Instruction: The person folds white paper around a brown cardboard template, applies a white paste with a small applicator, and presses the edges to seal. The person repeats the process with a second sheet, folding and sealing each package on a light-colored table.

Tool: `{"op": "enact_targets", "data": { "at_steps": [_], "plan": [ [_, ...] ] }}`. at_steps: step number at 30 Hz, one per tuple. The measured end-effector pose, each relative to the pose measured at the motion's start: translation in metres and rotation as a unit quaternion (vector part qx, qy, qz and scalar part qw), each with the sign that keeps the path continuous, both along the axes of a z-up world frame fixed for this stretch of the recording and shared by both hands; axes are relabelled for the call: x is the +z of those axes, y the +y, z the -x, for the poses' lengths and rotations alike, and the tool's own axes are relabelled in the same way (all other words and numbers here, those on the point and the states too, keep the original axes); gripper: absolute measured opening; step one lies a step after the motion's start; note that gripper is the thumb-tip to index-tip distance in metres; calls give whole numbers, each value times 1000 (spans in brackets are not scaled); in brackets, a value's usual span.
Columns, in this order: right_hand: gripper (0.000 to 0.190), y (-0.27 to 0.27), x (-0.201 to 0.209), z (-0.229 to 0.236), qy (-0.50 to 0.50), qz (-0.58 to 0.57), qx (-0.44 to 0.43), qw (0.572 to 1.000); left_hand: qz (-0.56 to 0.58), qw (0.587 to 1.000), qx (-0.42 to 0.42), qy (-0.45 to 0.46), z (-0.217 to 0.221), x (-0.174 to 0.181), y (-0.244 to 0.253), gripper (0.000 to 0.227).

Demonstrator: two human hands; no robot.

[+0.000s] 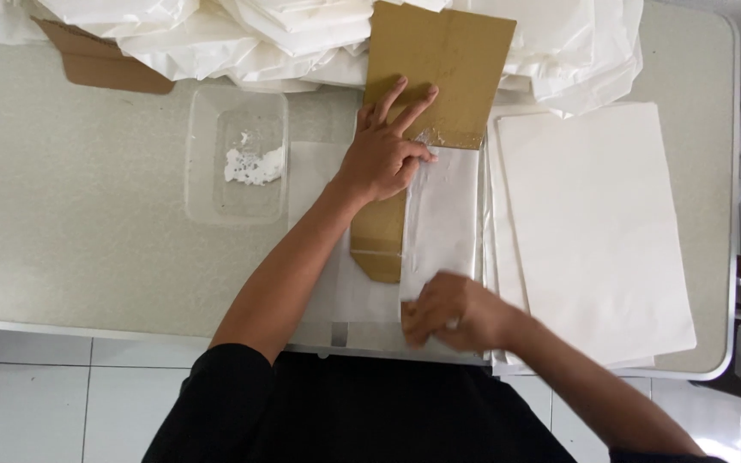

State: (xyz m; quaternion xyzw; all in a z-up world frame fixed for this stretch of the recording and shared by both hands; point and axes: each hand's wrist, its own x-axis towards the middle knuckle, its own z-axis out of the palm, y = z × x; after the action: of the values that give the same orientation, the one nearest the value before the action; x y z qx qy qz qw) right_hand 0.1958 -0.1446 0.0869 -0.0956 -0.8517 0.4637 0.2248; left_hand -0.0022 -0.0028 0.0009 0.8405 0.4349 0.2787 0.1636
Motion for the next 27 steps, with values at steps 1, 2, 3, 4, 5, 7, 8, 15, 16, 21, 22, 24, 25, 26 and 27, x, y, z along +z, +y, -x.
{"op": "enact_targets", "data": {
  "at_steps": [1, 2, 3, 4, 5, 7, 8, 15, 16, 21, 22, 24, 25, 26, 27],
  "plan": [
    [17, 10, 7, 4, 76, 102, -6, 992, -14, 1000, 4, -2, 0, -2, 3, 35],
    [17, 12, -4, -3, 77, 100, -6, 992, -15, 1000, 4, 0, 0, -3, 2, 35],
    [24, 17, -14, -10, 15, -43, -98, 994, -16, 1000, 4, -2, 0, -4, 2, 36],
    [33, 21, -23, -16, -46, -185, -187, 964, -16, 1000, 3, -4, -1, -5, 2, 36],
    [33, 21, -29, -14, -46, -185, -188, 963, -16, 1000, 3, -4, 1, -3, 1, 36],
    [42, 21, -42, -11, -110, -297, -167, 934, -1, 1000, 2, 6, 1, -1, 1, 34],
    [42, 18, -49, -15, -111, -297, -169, 933, 0, 1000, 0, 5, -1, 0, 3, 34],
    [24, -14, -50, -20, -53, -324, -104, 939, 2, 1000, 0, -6, -2, -2, 1, 37],
    [29, -16, -49, -20, -58, -313, -94, 943, 0, 1000, -1, -11, -1, -1, 1, 38],
    [24, -13, -28, -8, -26, -182, -46, 982, 11, 1000, 4, 0, -3, 1, -2, 36],
    [22, -9, -16, -2, 5, -107, -44, 993, 22, 1000, 9, 10, -2, 4, 0, 32],
    [19, 11, -18, 6, 32, -104, -71, 991, 29, 999, 10, 11, -1, 8, 0, 32],
    [17, 21, -19, 11, 58, -97, -103, 988, 40, 999, 6, 12, 0, 9, -1, 32],
    [17, 32, -13, 22, 61, -98, -98, 989, 39, 999, 11, 13, 1, 9, 0, 32],
    [14, 43, -8, 32, 33, -133, -161, 977, 19, 1000, 10, 11, 1, 8, -1, 30]
  ]
}}
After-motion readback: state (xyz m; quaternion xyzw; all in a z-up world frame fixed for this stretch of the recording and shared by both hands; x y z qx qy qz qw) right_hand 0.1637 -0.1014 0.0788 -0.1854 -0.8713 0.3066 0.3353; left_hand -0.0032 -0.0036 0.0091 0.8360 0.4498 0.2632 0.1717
